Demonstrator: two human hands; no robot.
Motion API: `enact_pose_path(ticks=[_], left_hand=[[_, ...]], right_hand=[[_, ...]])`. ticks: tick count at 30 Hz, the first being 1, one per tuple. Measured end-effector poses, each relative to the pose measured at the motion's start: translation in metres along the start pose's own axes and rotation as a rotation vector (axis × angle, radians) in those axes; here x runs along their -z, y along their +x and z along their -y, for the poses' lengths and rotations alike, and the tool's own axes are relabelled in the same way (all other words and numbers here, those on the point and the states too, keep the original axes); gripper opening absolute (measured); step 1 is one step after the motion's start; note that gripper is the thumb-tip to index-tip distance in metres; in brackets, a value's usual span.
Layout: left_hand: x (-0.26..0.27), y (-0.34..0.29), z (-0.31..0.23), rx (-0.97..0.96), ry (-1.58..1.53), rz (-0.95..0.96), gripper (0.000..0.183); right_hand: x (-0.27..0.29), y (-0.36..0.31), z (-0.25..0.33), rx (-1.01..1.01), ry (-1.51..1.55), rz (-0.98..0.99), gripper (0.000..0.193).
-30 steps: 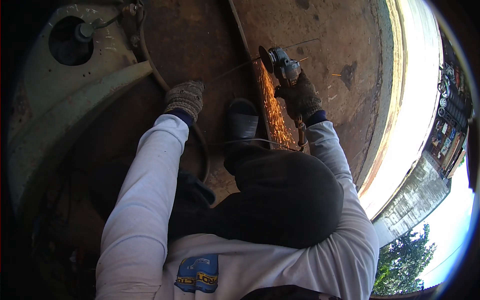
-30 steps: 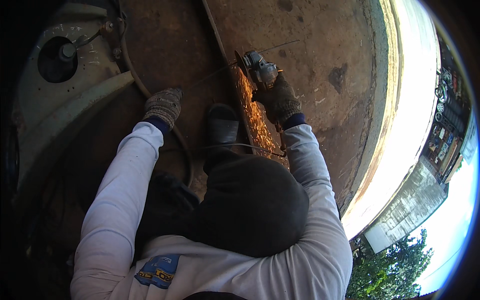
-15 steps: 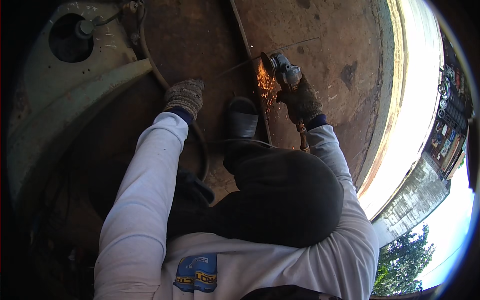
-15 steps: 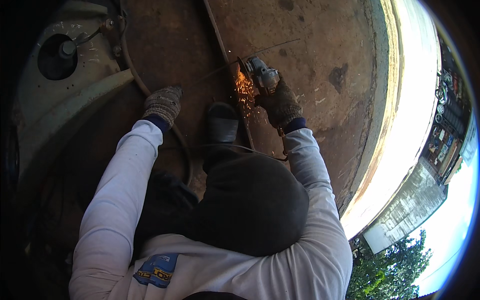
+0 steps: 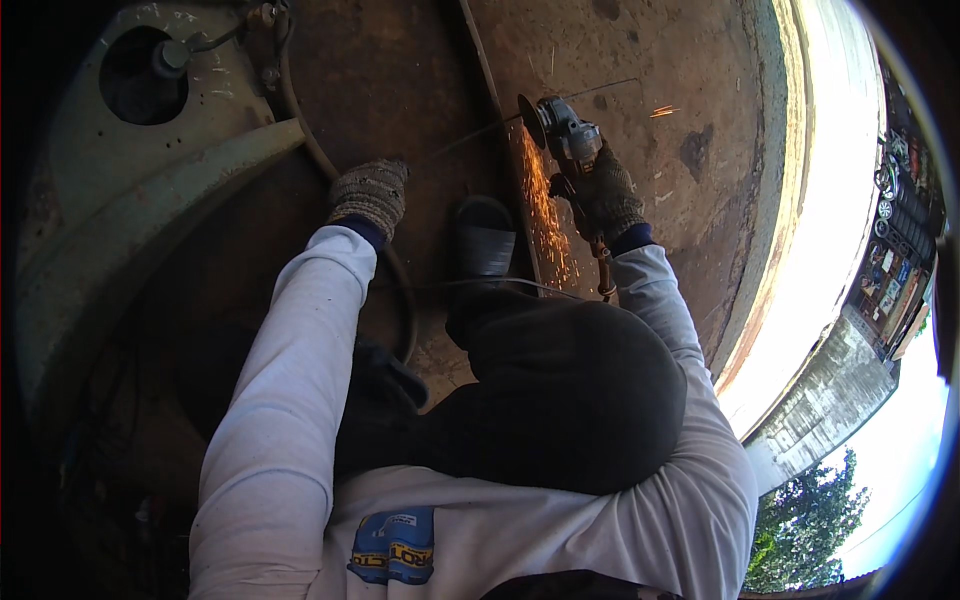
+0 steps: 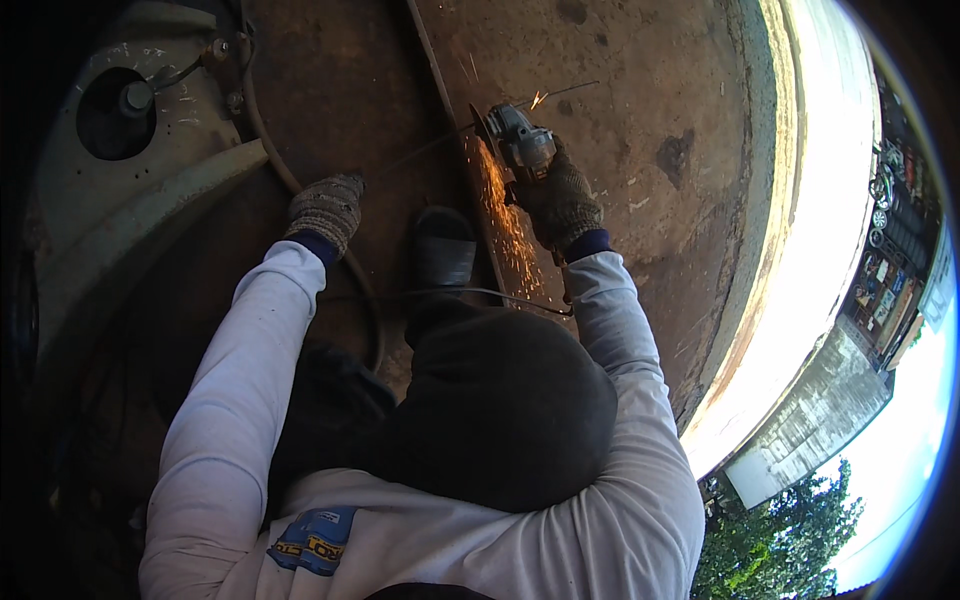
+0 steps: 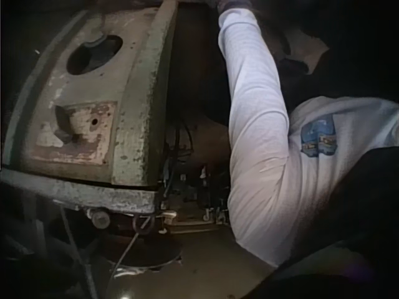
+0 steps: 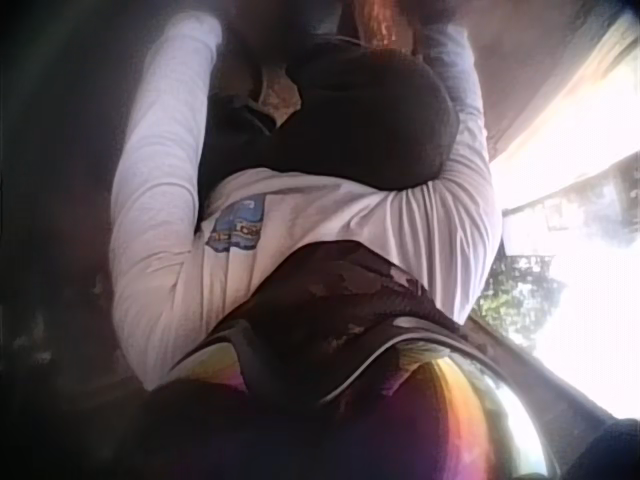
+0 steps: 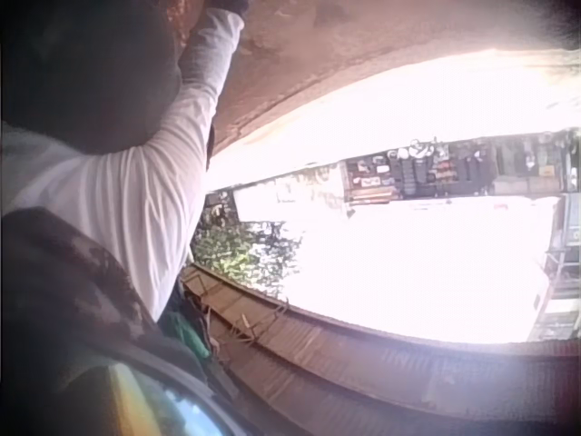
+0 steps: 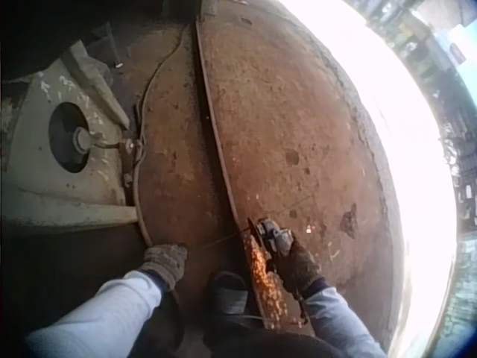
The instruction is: The person measures a metal wire with a tape measure, cuts a piece of metal rod using an angle grinder, and then uses pliers to hold and position metal components on a welding jig.
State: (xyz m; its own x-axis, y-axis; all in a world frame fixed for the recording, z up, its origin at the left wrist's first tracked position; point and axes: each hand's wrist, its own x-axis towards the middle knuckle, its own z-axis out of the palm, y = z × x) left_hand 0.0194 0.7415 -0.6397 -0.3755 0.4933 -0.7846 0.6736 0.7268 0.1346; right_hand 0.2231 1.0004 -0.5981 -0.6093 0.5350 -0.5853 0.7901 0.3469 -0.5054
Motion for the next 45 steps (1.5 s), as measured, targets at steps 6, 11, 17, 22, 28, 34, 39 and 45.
enact_pose_path(ticks=[6,11,17,22,28,34,39,45], left_hand=[[-0.010,0.003,0.007,-0.040,0.017,-0.046,0.032],[-0.010,0.002,0.005,-0.026,0.029,-0.051,0.032],[-0.008,-0.001,0.005,-0.015,-0.008,-0.048,0.031],[-0.007,0.001,0.004,-0.010,-0.019,-0.037,0.031],[-0.008,0.004,0.004,-0.020,0.008,-0.004,0.032],[-0.006,0.002,0.003,0.004,0.010,-0.014,0.032],[-0.005,0.000,0.002,0.002,0.033,-0.005,0.031],[-0.009,0.002,0.004,-0.032,0.025,-0.044,0.031]], right_hand=[[-0.004,0.000,-0.005,0.009,0.041,0.005,0.077],[-0.011,0.005,-0.015,0.016,0.092,0.005,0.077],[-0.004,0.000,0.006,0.003,0.028,0.003,0.076],[-0.003,0.004,0.004,0.026,0.087,0.023,0.077],[-0.008,0.010,-0.005,0.063,0.110,-0.020,0.077],[-0.003,0.011,0.000,0.014,-0.010,0.012,0.078],[-0.002,0.005,0.010,0.014,0.107,0.039,0.079],[-0.005,0.008,-0.010,0.024,0.024,0.014,0.079]])
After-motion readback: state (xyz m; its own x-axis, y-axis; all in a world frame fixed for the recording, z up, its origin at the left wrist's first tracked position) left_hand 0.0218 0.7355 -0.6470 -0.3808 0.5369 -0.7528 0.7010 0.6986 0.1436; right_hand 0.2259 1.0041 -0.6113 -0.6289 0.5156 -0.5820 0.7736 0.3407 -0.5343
